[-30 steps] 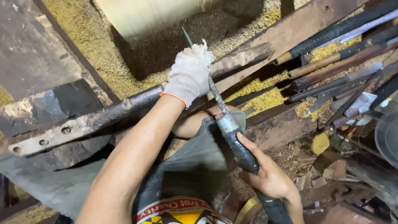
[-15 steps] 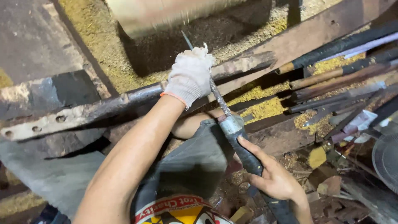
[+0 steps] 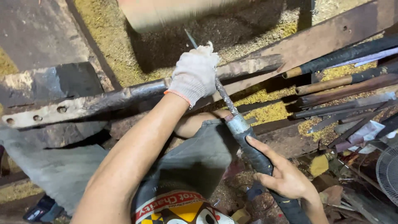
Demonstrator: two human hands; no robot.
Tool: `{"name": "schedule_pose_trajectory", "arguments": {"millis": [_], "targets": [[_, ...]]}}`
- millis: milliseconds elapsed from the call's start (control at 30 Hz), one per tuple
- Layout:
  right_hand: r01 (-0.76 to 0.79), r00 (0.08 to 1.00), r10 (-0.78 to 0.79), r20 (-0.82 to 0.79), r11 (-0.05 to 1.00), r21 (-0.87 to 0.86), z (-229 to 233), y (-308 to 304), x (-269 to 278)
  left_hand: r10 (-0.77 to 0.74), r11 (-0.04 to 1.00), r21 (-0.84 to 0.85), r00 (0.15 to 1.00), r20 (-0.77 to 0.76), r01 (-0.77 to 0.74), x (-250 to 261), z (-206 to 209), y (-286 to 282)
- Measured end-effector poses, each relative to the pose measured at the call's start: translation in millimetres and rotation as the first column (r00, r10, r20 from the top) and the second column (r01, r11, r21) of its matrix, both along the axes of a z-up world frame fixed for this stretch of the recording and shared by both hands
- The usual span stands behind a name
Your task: Using a rasp/file to shape a piece of wood on a lathe and applying glue.
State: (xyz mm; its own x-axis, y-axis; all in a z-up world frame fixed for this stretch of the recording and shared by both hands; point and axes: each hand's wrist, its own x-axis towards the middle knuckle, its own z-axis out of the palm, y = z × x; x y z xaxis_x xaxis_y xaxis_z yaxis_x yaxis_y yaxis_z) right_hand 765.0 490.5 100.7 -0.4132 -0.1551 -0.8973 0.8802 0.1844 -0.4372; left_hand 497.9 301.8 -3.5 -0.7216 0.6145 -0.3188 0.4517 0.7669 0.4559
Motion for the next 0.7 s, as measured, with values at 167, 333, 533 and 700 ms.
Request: {"name": "schedule_pose_trajectory", "arguments": {"millis": [167, 333, 533, 700], "targets": [[0.027, 0.993, -0.026, -0.117, 1.000, 0.011, 2, -11, 1, -0.045, 0.999, -0.011, 0.999, -0.025, 0.045, -1, 4, -2], [0.096, 0.990, -0.105, -0.091, 0.991, -0.091, -5, -16, 13, -0.070, 0.997, 0.016, 0.995, -0.065, 0.071, 0, 1, -2], [0.172, 0.959, -0.195, -0.207, 0.977, -0.124, -3, -25, 20, -0.050, 0.999, -0.005, 0.999, 0.004, 0.050, -1, 1, -1], [0.199, 0.968, -0.206, -0.139, 0.978, -0.063, 2, -38, 15, -0.086, 0.995, 0.046, 0.994, -0.061, 0.089, 1, -6, -7]]}}
